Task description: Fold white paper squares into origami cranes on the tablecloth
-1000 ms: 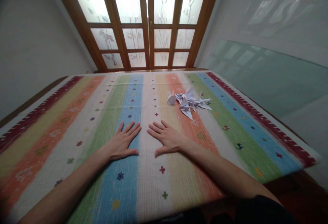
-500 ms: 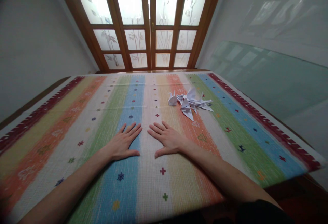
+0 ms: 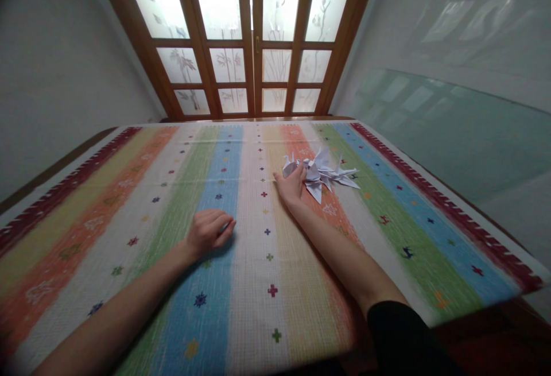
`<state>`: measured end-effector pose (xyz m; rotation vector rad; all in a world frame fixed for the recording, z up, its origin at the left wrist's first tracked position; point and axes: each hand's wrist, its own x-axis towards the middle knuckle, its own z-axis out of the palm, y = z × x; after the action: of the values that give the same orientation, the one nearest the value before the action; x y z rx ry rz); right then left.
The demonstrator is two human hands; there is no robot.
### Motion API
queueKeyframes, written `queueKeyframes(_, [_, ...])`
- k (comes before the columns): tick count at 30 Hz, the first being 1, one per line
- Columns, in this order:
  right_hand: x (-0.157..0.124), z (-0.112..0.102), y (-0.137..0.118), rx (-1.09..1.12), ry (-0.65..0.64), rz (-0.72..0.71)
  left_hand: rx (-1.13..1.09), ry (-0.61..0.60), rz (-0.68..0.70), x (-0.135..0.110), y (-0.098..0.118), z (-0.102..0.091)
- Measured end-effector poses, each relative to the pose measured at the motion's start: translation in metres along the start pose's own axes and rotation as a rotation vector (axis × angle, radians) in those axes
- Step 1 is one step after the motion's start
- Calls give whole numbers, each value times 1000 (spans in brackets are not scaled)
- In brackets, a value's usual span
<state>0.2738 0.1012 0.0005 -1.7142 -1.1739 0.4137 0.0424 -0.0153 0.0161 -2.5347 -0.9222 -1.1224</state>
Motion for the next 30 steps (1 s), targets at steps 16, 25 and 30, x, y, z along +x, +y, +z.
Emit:
queueKeyframes(16, [-79,3,-16,873,-688,96,-938,113,-958,17,-9,49])
queueKeyframes(25, [-83,0,-16,907,-810,208,-1034,95,-942,13,-10,47])
queueKeyframes(30, [-86,1,-15,873,-719,176,-1100,111,-964,15,-7,46])
